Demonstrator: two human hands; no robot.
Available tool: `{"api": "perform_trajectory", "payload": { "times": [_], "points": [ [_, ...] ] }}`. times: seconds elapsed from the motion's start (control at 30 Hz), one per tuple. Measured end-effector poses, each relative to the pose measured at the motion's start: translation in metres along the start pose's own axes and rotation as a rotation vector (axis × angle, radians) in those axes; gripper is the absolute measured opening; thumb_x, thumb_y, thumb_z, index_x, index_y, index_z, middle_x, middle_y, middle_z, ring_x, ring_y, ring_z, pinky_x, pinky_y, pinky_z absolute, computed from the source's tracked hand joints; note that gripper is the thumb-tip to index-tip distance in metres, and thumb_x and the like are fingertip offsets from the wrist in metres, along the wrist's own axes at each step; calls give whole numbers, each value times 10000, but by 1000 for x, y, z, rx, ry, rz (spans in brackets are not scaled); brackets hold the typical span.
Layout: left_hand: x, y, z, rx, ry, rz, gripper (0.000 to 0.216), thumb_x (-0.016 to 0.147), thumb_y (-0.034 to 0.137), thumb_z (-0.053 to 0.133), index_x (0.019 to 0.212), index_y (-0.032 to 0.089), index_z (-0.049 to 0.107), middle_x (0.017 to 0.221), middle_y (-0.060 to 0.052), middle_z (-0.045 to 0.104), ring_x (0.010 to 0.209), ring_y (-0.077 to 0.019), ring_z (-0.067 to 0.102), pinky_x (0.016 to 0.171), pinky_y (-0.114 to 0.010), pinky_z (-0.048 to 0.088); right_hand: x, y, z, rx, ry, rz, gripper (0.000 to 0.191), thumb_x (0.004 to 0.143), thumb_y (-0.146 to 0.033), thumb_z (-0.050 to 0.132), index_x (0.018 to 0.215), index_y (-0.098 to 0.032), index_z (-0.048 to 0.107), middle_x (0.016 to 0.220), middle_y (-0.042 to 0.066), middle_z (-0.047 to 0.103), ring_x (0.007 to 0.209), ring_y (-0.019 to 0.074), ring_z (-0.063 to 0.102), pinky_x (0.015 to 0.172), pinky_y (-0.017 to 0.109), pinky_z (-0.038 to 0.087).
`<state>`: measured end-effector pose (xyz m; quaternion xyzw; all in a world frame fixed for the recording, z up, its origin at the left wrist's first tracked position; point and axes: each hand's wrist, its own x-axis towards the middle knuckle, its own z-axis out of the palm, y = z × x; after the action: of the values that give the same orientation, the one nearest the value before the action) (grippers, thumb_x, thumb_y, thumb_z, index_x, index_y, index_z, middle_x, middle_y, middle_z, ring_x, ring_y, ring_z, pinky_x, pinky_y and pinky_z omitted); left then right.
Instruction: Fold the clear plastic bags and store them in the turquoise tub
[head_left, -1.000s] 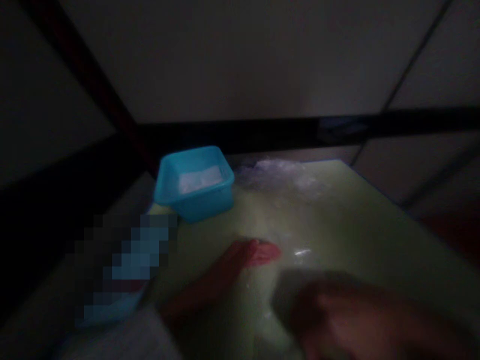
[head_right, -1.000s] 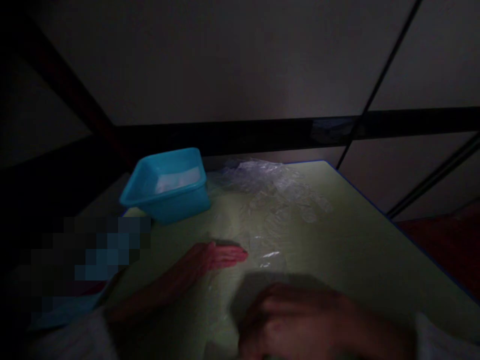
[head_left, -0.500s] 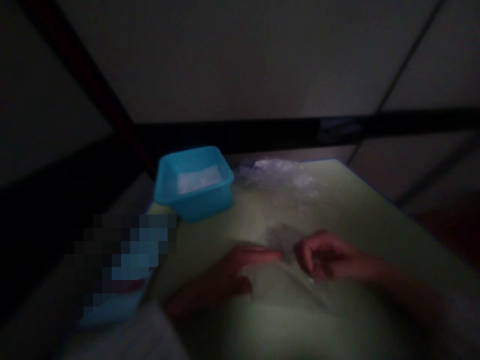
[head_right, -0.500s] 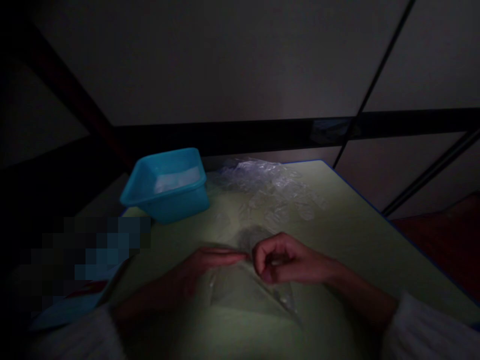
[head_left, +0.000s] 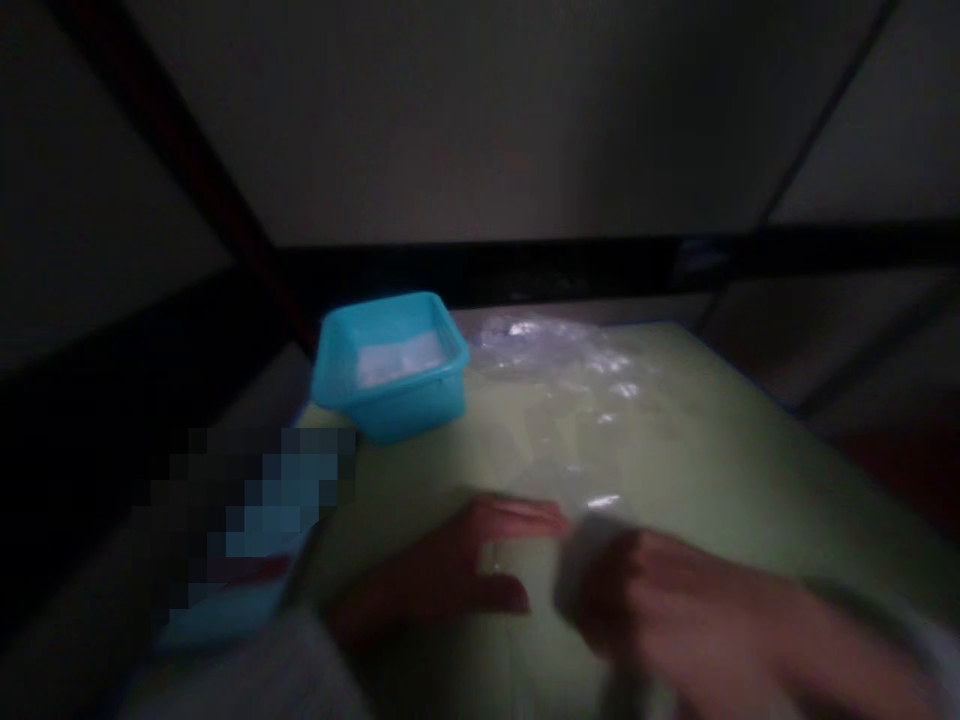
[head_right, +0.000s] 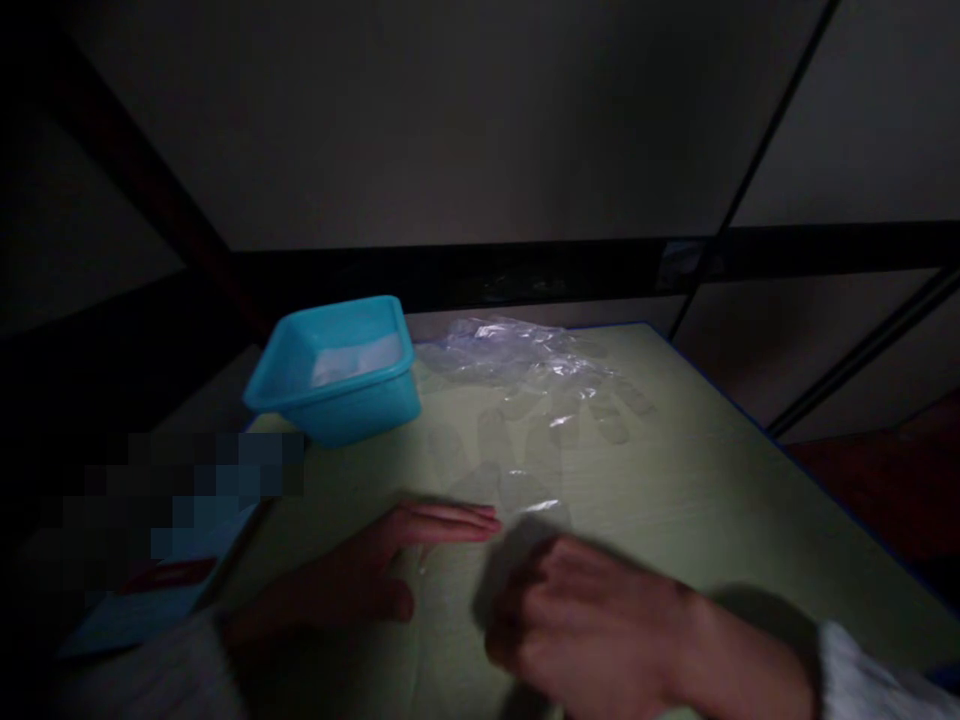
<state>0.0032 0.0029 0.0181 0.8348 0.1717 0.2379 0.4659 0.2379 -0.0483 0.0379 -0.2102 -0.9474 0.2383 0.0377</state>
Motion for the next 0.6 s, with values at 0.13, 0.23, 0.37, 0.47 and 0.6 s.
{"api": "perform_trajectory", "payload": {
  "times": [0.13,0.23,0.37,0.47,0.6],
  "points": [
    [-3,2,-1,12,30,-44,577,841,634,482,1214,213,610,1259,-85,609,1204,-252,528,1044,-382,366,3,1,15,-219,-2,-126,53,733,-226,560,712,-190,593,688,3,615,578,153,474,543,311,315],
    [-5,1,-1,10,34,-49,549,858,618,471,1213,222,608,1262,-77,608,1213,-248,519,1048,-388,363,4,6,18,-216,17,-180,34,700,-201,568,668,-195,557,652,-15,584,554,141,431,509,312,282],
    [-5,-2,-1,-7,2,-29,527,886,587,450,1235,219,590,1265,-72,605,1215,-244,517,1043,-384,369,3,17,13,-11,18,-140,61,637,-191,582,636,-190,521,615,-33,548,539,115,415,483,274,292],
    [-6,-7,-1,6,-2,-42,510,897,573,443,1239,223,586,1293,-76,582,1230,-246,503,1056,-396,352,2,24,4,192,45,-103,69,623,-122,536,653,-181,517,596,-46,538,544,92,458,525,228,352],
    [-6,-7,0,-15,15,-74,483,907,544,449,1217,208,606,1275,-76,596,1220,-259,512,1047,-392,359,1,21,1,173,64,-118,99,660,-246,594,730,-179,571,678,-11,599,623,132,525,595,264,402]
  ]
}}
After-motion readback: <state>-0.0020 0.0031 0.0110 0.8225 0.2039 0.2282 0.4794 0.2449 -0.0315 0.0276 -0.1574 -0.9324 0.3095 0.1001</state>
